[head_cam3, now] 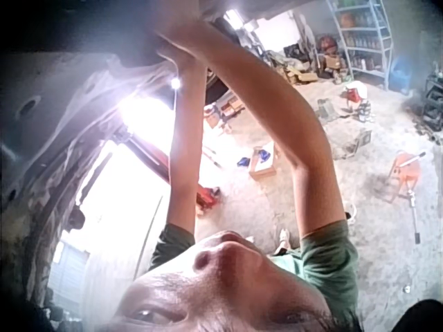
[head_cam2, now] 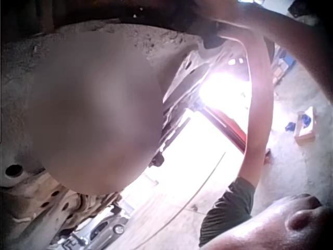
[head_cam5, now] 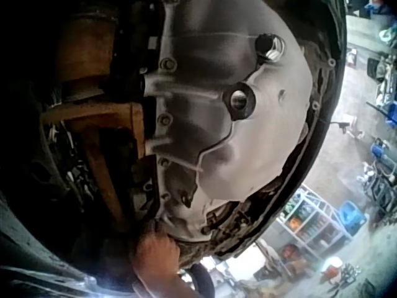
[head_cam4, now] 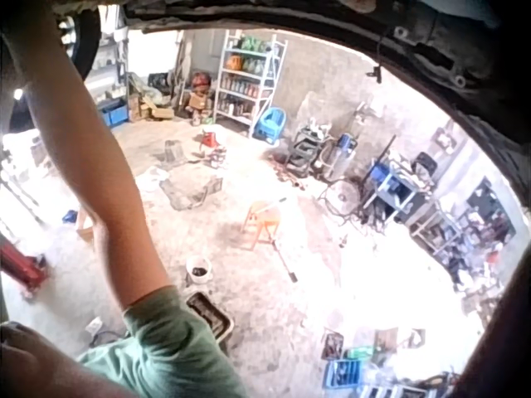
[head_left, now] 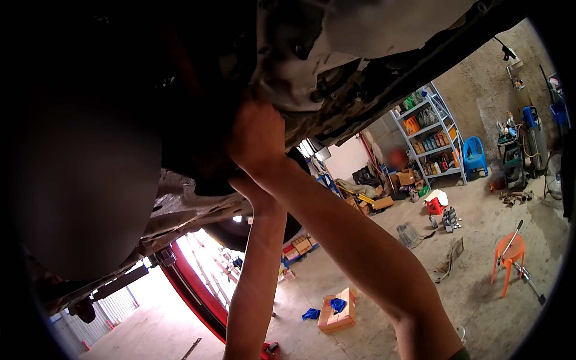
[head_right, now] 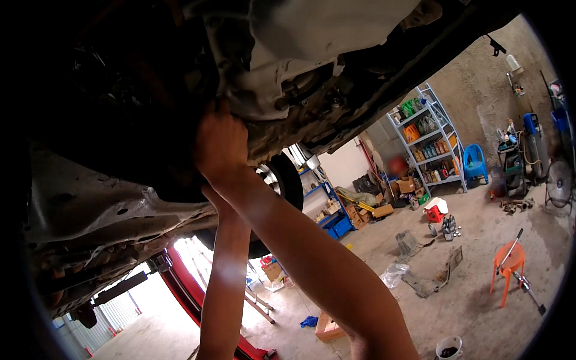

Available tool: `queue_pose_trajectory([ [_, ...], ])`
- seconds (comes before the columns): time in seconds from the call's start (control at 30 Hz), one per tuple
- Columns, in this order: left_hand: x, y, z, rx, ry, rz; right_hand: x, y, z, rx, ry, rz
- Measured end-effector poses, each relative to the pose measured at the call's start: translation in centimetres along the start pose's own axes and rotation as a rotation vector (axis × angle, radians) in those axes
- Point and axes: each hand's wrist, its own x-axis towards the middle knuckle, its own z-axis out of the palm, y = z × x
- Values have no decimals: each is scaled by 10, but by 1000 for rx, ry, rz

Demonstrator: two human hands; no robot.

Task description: The person uses a torque wrench to loosen and remove a bolt from the underside of a car. They then sit on a stool to handle a metal part, possibly an oil filter, before returning to the car to install the part by hand.

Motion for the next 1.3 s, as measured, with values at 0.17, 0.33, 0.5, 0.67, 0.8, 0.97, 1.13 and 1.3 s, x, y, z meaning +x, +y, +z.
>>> queue_pose_trajectory([
  [0.17,7,-13,-18,-60,-154,4,0,8,-2,82,5,-48],
  [0.33,11,-15,-25,-16,-328,12,-1,5,-1,85,12,66],
  [0.5,19,-24,-30,-135,-213,51,-1,9,3,81,25,8],
  [0.67,3,-1,-18,-219,-280,-70,-2,-1,2,77,41,64],
  [0.8,-1,-10,-15,-85,-28,-43,-3,7,6,19,32,11],
  [0.97,15,-11,-34,-171,-420,-69,-1,6,0,36,23,35],
  [1.13,10,-9,-31,-138,-272,20,-1,8,11,13,0,-10],
  [1.3,12,-23,-34,-143,-212,18,-2,17,1,16,-91,-42],
])
